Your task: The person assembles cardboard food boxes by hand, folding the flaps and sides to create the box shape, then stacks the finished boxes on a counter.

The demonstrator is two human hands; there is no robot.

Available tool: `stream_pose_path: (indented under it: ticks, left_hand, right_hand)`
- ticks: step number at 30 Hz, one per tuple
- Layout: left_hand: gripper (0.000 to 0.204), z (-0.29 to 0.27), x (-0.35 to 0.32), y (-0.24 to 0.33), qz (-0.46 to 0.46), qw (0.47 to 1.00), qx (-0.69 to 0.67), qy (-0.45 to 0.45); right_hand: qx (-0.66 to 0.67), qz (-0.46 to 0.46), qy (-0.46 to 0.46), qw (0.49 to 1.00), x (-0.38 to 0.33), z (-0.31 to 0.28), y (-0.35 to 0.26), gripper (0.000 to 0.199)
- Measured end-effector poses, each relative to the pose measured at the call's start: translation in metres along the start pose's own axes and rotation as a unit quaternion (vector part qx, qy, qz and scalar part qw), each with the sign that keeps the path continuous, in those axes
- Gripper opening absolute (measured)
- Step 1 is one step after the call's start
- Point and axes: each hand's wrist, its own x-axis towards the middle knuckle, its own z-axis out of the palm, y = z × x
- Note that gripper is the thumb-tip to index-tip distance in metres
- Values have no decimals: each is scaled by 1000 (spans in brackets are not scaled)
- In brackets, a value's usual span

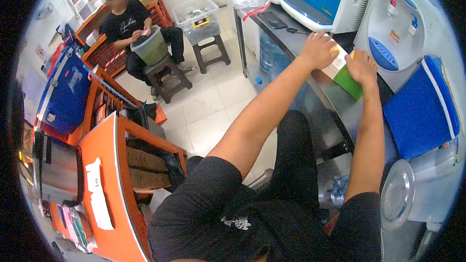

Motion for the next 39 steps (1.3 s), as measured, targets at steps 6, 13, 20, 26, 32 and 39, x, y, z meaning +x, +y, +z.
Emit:
stream_pose_path:
  ticks: [6,13,20,26,32,39]
  left_hand:
    - [41,-87,23,22,-14,984,-126,128]
    - [31,-359,-110,-30,-217,964,111,-111]
    - [57,-629,-354,92,-621,608,446,-215]
    - [48,-718,-465,178,-701,530,464,-110]
    - [42,-708,-469,177,-729,567,381,-43]
    - [39,-715,-444,141,-636,577,496,-131]
  right_hand:
    - [23,35,-63,997,10,-6,20,72]
    - [373,-195,296,857,2,-52,-63,59]
    - [518,-408,-45,750,-103,21,-218,30]
    - [485,-450,-290,691,-104,207,-316,28]
    - [424,-391,-333,746,-133,310,-292,31]
    - [465,-359,-320,743,-133,274,-291,35]
